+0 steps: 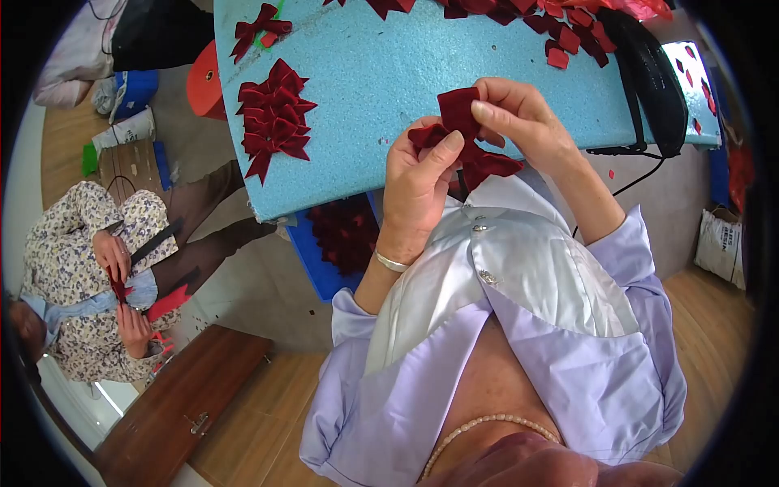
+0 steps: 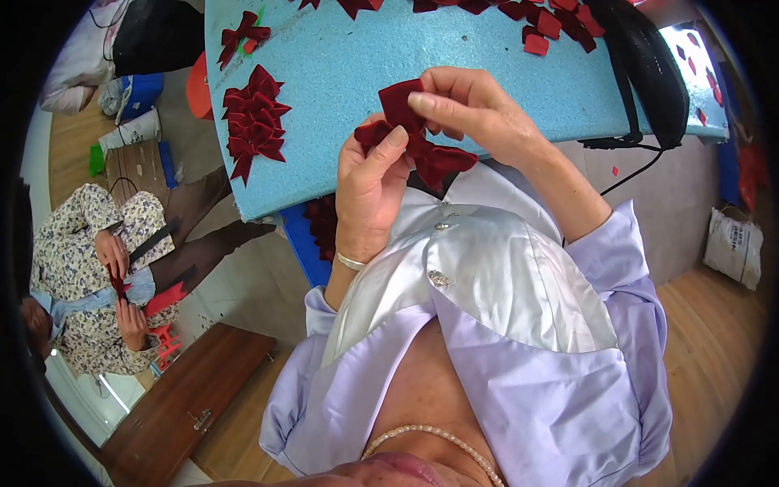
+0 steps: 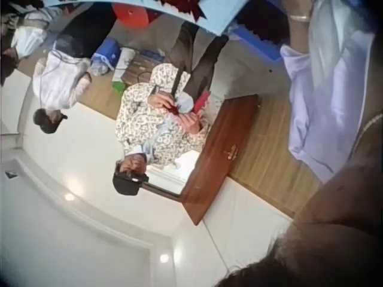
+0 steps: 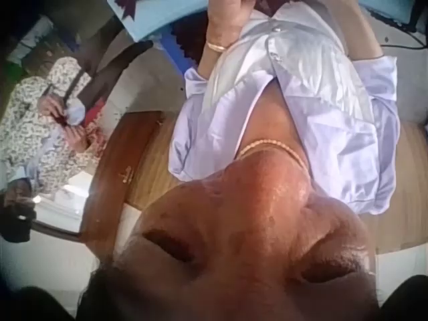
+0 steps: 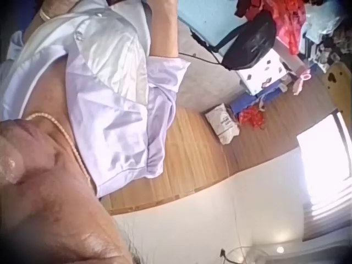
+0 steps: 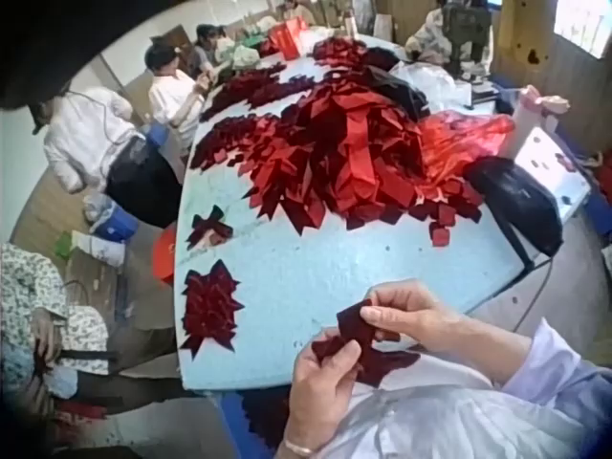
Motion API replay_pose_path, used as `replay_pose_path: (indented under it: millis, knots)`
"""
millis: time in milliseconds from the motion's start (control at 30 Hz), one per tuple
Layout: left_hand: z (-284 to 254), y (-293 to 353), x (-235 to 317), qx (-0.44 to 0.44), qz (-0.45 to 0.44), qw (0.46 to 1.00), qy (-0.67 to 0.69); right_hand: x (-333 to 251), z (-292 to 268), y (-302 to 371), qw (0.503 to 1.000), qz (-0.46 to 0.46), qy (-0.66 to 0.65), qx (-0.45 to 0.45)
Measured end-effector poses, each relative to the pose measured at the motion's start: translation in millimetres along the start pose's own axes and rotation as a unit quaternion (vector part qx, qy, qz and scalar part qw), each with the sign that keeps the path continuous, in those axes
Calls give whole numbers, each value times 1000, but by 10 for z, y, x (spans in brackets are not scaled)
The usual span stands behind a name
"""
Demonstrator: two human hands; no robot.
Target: Assembling decorative red bows by hand in a workshop setting.
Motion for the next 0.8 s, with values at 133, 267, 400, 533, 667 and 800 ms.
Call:
replay_pose_path:
  millis: [133, 267, 400, 533, 667, 800]
  knots:
    - [-11, -17, -1, -13, 39, 999, 0, 43, 1, 14, 995, -63, 79, 10]
    - [66, 9, 16, -24, 35, 998, 38, 42, -6, 22, 998, -62, -5, -9]
    - [-8, 17, -2, -10, 41, 999, 21, 18, -168, -44, 995, -92, -40, 21]
    - [8, 70, -1, 15, 110, 990, -90, -243, 14, -62, 967, -163, 190, 52]
    - [-52, 49, -13, 32, 126, 981, -143, -98, 12, -161, 994, -71, 84, -27]
    - [-62, 85, 9, 62, 129, 986, -84, -122, 113, -100, 974, -149, 151, 74]
Point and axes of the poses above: each hand's wrist, its own y-axis away from the middle knuckle, its own z-axis out of the palm, x = y × z, the point moved 4 cm from there along -y, towards the middle knuckle, and after that the axes turned 3 degrees about z, right-handed, at the moved point
